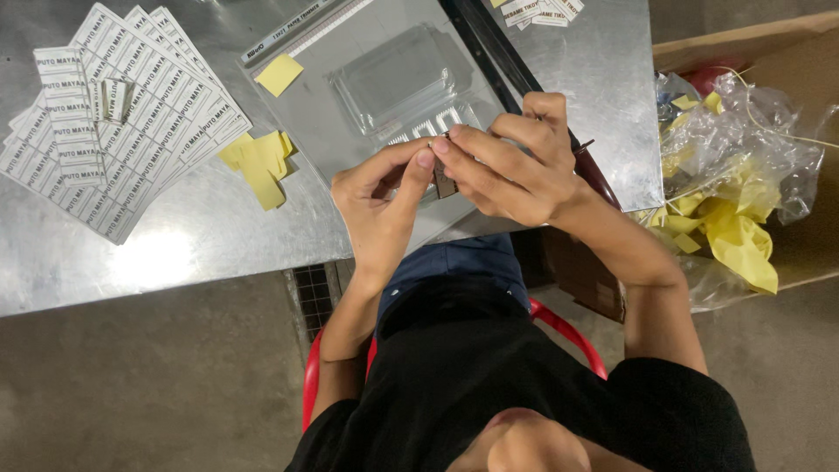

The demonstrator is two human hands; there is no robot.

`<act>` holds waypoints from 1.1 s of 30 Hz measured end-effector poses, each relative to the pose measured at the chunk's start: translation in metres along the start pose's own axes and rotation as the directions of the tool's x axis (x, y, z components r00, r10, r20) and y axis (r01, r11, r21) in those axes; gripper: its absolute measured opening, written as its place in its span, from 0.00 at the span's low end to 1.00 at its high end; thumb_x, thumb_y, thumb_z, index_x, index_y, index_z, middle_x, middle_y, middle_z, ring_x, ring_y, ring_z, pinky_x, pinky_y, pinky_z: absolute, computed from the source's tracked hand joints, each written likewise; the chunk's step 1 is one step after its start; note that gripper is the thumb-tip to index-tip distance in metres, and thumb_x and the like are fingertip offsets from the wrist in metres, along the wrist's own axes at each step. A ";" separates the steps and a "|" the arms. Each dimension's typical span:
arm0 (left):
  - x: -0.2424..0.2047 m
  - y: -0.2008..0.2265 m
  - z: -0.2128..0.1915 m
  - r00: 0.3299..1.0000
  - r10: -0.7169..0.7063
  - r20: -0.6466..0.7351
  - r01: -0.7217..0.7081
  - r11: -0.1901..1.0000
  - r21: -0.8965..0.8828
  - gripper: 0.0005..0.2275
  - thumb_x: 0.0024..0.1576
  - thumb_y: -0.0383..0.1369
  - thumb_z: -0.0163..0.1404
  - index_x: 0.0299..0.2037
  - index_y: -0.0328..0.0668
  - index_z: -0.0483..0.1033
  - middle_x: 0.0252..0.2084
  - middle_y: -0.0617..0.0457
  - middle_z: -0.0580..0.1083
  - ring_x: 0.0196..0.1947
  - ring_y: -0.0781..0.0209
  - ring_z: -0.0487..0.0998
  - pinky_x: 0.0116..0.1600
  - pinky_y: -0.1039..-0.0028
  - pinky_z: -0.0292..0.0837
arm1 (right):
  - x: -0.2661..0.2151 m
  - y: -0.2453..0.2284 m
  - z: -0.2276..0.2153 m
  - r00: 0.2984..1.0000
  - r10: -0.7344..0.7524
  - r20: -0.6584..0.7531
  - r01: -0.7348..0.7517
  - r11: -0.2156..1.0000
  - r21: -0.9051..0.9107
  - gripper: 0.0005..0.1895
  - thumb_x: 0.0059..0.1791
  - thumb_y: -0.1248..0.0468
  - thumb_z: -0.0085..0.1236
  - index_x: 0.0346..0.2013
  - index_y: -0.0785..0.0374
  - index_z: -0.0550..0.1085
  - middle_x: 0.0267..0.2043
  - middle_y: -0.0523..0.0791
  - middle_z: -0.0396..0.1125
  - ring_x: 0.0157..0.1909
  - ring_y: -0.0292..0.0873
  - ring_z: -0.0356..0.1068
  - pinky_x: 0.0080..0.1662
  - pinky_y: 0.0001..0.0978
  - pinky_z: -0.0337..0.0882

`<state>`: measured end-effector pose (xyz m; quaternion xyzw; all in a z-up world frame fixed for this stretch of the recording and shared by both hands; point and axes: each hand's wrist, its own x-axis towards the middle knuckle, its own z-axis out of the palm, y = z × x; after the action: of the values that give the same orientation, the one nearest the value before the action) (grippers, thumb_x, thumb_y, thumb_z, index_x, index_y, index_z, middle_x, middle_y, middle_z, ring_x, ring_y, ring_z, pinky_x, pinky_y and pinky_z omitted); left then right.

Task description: The person repeatedly picks up small clear plastic containers, peels small paper labels, and sticks them onto the containers. They then place the labeled containers into a cardboard box. The process is repeated for multiple containers.

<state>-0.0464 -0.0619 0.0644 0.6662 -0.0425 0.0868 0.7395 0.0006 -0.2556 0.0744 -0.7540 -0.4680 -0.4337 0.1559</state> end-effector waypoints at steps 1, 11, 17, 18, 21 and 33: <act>0.000 0.000 0.000 1.000 0.000 0.005 0.000 1.000 -0.002 0.06 0.64 0.26 0.56 0.48 0.32 0.82 0.38 0.52 0.81 0.37 0.72 0.80 0.45 0.83 0.76 | 0.000 0.001 -0.001 1.000 -0.003 0.004 0.003 1.000 0.010 0.17 0.48 0.70 0.69 0.52 0.63 0.82 0.54 0.42 0.70 0.46 0.43 0.62 0.48 0.41 0.60; 0.012 -0.006 -0.006 0.982 -0.111 0.150 0.134 0.979 -0.151 0.06 0.67 0.25 0.52 0.47 0.28 0.80 0.36 0.53 0.79 0.35 0.71 0.78 0.44 0.79 0.76 | 0.015 0.009 -0.013 0.964 0.086 0.253 -0.128 0.980 0.155 0.11 0.48 0.72 0.63 0.44 0.61 0.75 0.56 0.43 0.63 0.57 0.47 0.60 0.56 0.45 0.58; 0.027 0.001 -0.018 0.957 -0.160 0.241 0.156 0.987 0.038 0.04 0.64 0.24 0.51 0.41 0.29 0.77 0.34 0.52 0.79 0.35 0.72 0.80 0.43 0.80 0.78 | 0.019 0.007 -0.014 0.924 0.032 0.380 -0.047 0.998 0.029 0.10 0.49 0.69 0.63 0.44 0.60 0.74 0.58 0.41 0.61 0.59 0.44 0.56 0.58 0.44 0.53; 0.028 0.002 -0.019 0.957 -0.145 0.250 0.127 0.988 0.085 0.04 0.64 0.24 0.51 0.40 0.29 0.76 0.34 0.52 0.79 0.34 0.73 0.79 0.42 0.81 0.77 | 0.018 0.006 -0.013 0.924 0.022 0.381 -0.032 0.999 0.020 0.10 0.49 0.68 0.62 0.44 0.60 0.74 0.58 0.41 0.61 0.60 0.44 0.56 0.59 0.44 0.53; 0.028 0.001 -0.022 0.961 -0.135 0.241 0.090 0.978 0.189 0.04 0.63 0.23 0.49 0.39 0.30 0.76 0.31 0.53 0.78 0.32 0.74 0.77 0.38 0.82 0.72 | 0.010 0.005 -0.007 0.933 -0.005 0.360 -0.008 0.999 0.034 0.09 0.51 0.67 0.63 0.45 0.59 0.74 0.58 0.40 0.61 0.61 0.43 0.56 0.60 0.44 0.52; 0.022 -0.093 -0.094 0.992 -0.013 -0.127 0.042 0.972 0.231 0.05 0.65 0.23 0.45 0.41 0.33 0.76 0.30 0.55 0.75 0.32 0.72 0.76 0.38 0.79 0.74 | -0.049 -0.022 0.033 0.997 0.052 0.051 -0.064 0.960 0.272 0.09 0.52 0.67 0.66 0.41 0.57 0.72 0.49 0.42 0.67 0.52 0.42 0.64 0.58 0.45 0.58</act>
<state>-0.0128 0.0236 -0.0324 0.7423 0.0233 0.1223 0.6584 -0.0104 -0.2510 0.0119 -0.7478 -0.5042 -0.3440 0.2611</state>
